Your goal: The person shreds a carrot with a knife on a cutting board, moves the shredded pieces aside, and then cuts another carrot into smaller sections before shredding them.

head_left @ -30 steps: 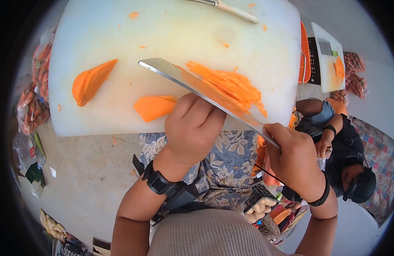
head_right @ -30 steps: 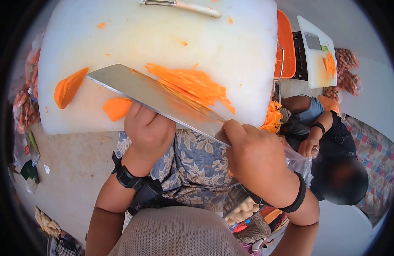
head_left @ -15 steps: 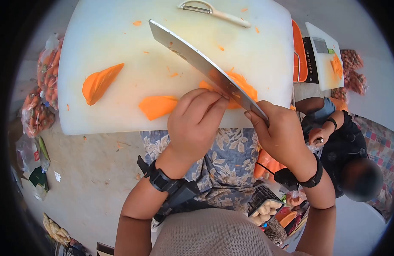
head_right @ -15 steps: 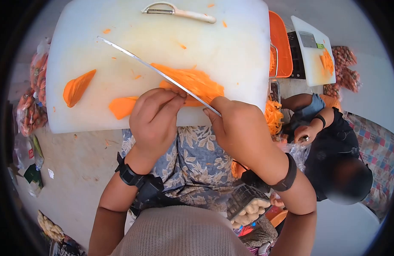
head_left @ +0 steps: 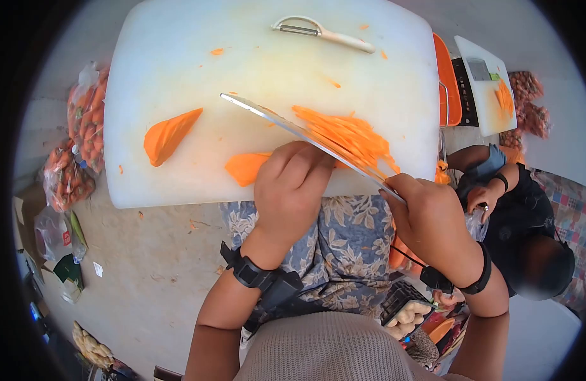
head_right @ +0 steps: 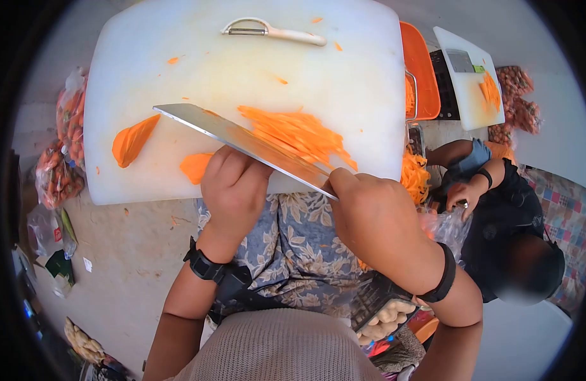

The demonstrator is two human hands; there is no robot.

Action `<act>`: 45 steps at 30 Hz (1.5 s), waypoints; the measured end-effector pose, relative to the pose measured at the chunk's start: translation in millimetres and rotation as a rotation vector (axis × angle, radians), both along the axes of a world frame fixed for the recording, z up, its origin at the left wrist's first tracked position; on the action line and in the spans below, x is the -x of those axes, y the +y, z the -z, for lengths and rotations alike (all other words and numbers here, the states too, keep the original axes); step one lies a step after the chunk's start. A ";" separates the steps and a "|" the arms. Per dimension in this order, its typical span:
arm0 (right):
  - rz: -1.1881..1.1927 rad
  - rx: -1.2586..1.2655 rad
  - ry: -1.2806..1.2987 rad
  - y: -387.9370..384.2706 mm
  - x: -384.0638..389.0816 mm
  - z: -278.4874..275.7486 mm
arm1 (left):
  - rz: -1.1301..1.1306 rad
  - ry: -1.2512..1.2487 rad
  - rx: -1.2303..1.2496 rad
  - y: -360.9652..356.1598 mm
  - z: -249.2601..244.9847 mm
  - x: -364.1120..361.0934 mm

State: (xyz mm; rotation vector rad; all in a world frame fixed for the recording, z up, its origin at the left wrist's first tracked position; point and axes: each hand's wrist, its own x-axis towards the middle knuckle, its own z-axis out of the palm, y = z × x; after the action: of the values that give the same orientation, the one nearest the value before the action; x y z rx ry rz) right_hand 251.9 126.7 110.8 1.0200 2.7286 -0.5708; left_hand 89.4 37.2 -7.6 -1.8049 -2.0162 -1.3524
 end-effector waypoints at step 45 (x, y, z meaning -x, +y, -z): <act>0.043 -0.023 -0.142 -3.8 6.5 12.4 | -0.014 0.031 0.095 -1.6 2.8 0.1</act>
State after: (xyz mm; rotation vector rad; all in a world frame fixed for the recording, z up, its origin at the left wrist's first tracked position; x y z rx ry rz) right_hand 245.4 122.9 98.4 1.0827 2.6012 -0.4558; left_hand 89.4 35.6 -10.4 -1.8344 -2.1068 -1.2363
